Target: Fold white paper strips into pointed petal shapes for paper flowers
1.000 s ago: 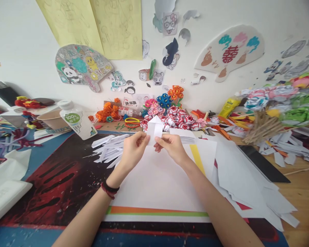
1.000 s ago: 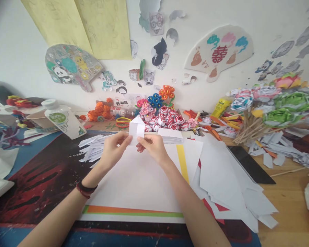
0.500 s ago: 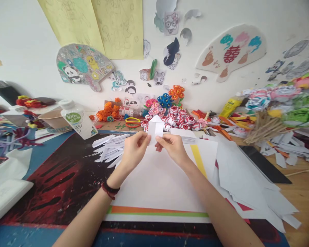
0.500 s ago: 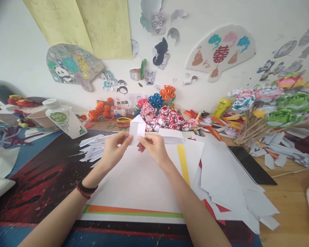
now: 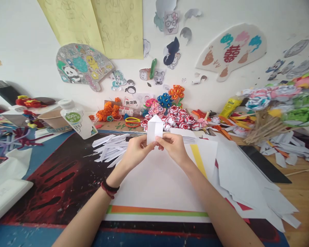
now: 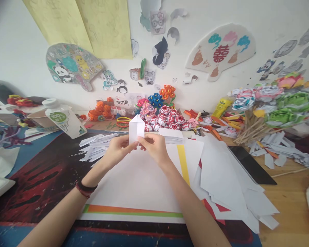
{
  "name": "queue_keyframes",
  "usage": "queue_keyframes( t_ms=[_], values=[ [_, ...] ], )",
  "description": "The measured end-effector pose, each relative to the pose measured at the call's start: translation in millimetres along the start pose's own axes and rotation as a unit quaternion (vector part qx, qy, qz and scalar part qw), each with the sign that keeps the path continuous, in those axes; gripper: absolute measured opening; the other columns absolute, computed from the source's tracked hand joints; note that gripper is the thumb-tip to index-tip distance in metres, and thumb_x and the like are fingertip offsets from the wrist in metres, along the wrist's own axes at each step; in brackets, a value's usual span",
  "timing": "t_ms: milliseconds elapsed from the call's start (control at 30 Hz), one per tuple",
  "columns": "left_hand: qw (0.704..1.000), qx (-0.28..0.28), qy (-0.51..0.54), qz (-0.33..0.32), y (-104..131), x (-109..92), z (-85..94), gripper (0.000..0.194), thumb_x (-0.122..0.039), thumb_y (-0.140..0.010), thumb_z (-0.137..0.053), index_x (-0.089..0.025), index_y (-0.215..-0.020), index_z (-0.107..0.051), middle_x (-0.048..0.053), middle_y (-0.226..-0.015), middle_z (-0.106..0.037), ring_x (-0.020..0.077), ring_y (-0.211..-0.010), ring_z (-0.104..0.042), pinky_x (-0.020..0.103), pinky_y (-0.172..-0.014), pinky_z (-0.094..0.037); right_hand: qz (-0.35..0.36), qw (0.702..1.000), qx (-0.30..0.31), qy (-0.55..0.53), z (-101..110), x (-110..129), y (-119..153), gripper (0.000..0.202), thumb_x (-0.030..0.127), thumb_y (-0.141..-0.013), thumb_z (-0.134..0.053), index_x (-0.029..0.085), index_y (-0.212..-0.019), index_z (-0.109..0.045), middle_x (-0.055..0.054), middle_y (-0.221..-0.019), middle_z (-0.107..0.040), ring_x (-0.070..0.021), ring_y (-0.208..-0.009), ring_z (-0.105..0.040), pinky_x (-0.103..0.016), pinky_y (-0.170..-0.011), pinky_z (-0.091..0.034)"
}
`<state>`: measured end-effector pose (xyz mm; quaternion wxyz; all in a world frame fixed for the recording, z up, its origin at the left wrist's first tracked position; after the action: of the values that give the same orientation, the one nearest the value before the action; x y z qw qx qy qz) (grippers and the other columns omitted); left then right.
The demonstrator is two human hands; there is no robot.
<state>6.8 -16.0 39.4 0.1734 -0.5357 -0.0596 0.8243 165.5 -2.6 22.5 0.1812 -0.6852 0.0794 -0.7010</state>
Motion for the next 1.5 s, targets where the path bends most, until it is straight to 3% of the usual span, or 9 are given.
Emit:
queue_keyframes(
  t_ms=[367,600,767,1067,1300,1500],
  values=[
    [0.993,0.023,0.112,0.029,3,0,-9.9,0.03,-0.04,-0.081,-0.065,-0.01,-0.084,-0.067,0.007,-0.078,-0.066,0.0135,-0.065,-0.055,0.023,-0.055,-0.039,-0.011,1.0,-0.002,-0.02,3,0,1,0.031,0.041,-0.08,-0.068,0.014,-0.067,-0.067,-0.002,-0.059,-0.06,-0.012,-0.054,-0.054,-0.024,-0.052,-0.042],
    [0.988,0.039,0.143,0.036,2,-5,-7.7,0.032,-0.042,-0.082,-0.064,-0.01,-0.078,-0.065,0.006,-0.072,-0.063,0.0124,-0.062,-0.052,0.023,-0.056,-0.04,-0.022,0.998,0.002,-0.063,4,-1,-1,0.028,0.038,-0.078,-0.072,0.013,-0.067,-0.068,-0.002,-0.058,-0.06,-0.0111,-0.052,-0.053,-0.023,-0.051,-0.041],
    [0.994,0.028,0.094,0.037,0,-5,-1.4,0.044,-0.047,-0.09,-0.05,-0.01,-0.07,-0.065,0.003,-0.059,-0.057,0.0116,-0.057,-0.049,0.024,-0.055,-0.036,-0.036,0.995,0.006,-0.091,5,-1,-1,0.028,0.036,-0.076,-0.074,0.013,-0.063,-0.065,-0.001,-0.058,-0.06,-0.0112,-0.053,-0.053,-0.024,-0.051,-0.041],
    [0.999,0.011,0.046,0.011,0,0,-0.3,0.041,-0.044,-0.09,-0.05,-0.011,-0.071,-0.064,0.004,-0.063,-0.06,0.0115,-0.056,-0.05,0.024,-0.055,-0.038,-0.062,0.992,0.02,-0.106,5,-2,-2,0.028,0.036,-0.073,-0.076,0.012,-0.064,-0.066,-0.002,-0.059,-0.061,-0.0113,-0.052,-0.054,-0.025,-0.05,-0.042],
    [0.997,0.053,0.052,0.005,0,-5,-2.6,0.032,-0.041,-0.087,-0.057,-0.011,-0.08,-0.067,0.006,-0.074,-0.066,0.0135,-0.065,-0.055,0.023,-0.058,-0.043,-0.051,0.993,0.022,-0.1,5,-5,-2,0.026,0.036,-0.075,-0.075,0.012,-0.067,-0.068,-0.003,-0.061,-0.062,-0.0116,-0.052,-0.054,-0.025,-0.05,-0.042],
    [0.999,0.007,0.035,-0.011,3,-3,-4.4,0.027,-0.037,-0.086,-0.059,-0.012,-0.077,-0.064,0.003,-0.07,-0.062,0.0115,-0.062,-0.052,0.021,-0.055,-0.04,-0.056,0.991,0.031,-0.116,4,-2,-2,0.024,0.035,-0.075,-0.075,0.013,-0.071,-0.07,-0.004,-0.067,-0.064,-0.0121,-0.056,-0.056,-0.025,-0.053,-0.044]
  ],
)
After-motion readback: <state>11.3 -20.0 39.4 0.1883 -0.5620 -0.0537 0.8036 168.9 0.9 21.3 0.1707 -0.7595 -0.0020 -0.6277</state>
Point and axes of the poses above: each hand's wrist, its own y-axis away from the middle knuckle, its own z-axis out of the back of the hand, x = y × z, the point moved 2 cm from there along -y, towards the middle knuckle
